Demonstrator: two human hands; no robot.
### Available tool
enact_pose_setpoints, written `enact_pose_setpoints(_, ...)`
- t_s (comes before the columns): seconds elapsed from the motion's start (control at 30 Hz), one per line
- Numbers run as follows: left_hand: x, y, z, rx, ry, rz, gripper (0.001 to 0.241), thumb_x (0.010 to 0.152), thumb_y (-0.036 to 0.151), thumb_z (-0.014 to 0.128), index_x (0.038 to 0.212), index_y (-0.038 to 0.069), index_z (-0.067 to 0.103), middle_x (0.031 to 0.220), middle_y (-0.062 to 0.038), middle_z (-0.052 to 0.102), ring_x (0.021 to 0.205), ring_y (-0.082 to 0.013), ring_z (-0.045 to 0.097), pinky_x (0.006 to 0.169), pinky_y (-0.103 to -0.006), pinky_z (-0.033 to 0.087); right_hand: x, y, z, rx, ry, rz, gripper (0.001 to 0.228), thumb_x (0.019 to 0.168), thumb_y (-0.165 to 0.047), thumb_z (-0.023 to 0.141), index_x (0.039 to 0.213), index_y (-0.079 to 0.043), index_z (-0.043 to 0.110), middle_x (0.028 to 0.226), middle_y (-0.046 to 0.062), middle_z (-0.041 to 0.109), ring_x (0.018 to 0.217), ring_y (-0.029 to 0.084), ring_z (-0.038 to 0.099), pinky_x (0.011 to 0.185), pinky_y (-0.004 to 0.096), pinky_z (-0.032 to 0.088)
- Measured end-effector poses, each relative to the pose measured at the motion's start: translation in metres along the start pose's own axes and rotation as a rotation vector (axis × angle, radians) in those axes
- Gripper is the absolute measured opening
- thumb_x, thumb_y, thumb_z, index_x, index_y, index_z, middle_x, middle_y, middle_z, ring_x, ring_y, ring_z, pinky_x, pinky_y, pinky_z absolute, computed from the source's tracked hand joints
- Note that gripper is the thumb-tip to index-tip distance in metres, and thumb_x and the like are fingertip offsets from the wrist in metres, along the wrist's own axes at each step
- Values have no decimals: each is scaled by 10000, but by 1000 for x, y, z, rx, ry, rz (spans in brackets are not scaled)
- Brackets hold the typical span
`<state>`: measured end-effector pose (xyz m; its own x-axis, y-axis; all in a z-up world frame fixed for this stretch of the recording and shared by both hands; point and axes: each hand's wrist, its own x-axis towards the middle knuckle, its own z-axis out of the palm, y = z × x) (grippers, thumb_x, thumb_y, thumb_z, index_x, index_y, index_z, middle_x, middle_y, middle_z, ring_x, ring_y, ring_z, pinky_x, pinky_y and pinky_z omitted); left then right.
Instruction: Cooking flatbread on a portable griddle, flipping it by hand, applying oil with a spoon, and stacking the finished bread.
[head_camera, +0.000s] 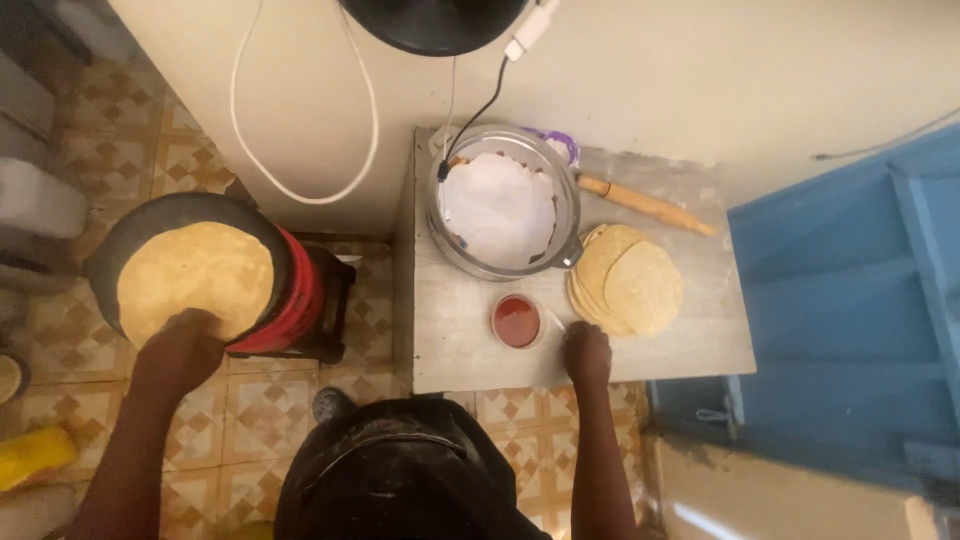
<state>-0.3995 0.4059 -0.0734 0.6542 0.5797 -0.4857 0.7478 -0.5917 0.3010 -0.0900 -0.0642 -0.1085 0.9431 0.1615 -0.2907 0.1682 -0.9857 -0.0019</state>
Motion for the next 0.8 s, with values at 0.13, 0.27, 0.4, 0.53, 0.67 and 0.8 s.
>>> enact_pose_setpoints(0.13, 34, -40, 53, 211, 48, 114, 531, 791, 215, 396, 1306, 87, 413, 1414, -135, 322, 1277, -345, 353, 988, -471, 383, 12, 13, 13, -30, -50, -59, 197, 821, -132, 423, 904, -19, 562, 876, 171, 611, 834, 351, 589, 718, 441, 490)
enact_pose_setpoints(0.27, 22, -5, 35, -104, 239, -178, 523, 830, 307, 428, 1287, 56, 381, 1273, -187, 422, 1141, -399, 421, 859, -546, 391, -7, 2, -22, 202, -237, 37, 177, 849, -82, 370, 927, -4, 508, 894, 180, 608, 831, 335, 590, 723, 417, 464)
enact_pose_setpoints(0.4, 50, -10, 49, 59, 346, -367, 773, 820, 548, 491, 1304, -46, 380, 1249, -246, 481, 1114, -398, 473, 769, -515, 462, -21, 6, -27, 683, -155, 116, 116, 810, -114, 363, 698, -99, 336, 656, 54, 392, 584, 186, 366, 517, 352, 295)
enact_pose_setpoints(0.53, 54, 2, 37, 31, 320, -401, 903, 738, 634, 527, 1336, -25, 371, 1326, -215, 399, 1173, -423, 382, 834, -551, 400, -38, -20, -46, 871, -163, 252, 99, 754, -118, 315, 778, -65, 395, 710, 98, 469, 655, 224, 425, 578, 371, 339)
enact_pose_setpoints(0.67, 66, -8, 33, -63, 281, -337, 868, 696, 509, 639, 1316, -17, 334, 1325, -208, 388, 1192, -428, 355, 865, -560, 380, -46, -44, -59, 1045, -294, 297, 196, 807, -197, 349, 893, -59, 459, 676, 88, 479, 601, 194, 433, 556, 334, 317)
enact_pose_setpoints(0.8, 87, -41, 42, 1, 260, -176, 890, 689, 451, 647, 1346, -4, 256, 1349, -163, 340, 1239, -365, 320, 931, -514, 358, -53, -65, -68, 1099, -352, 256, 154, 854, -206, 425, 751, -97, 394, 620, 48, 423, 475, 144, 339, 435, 290, 279)
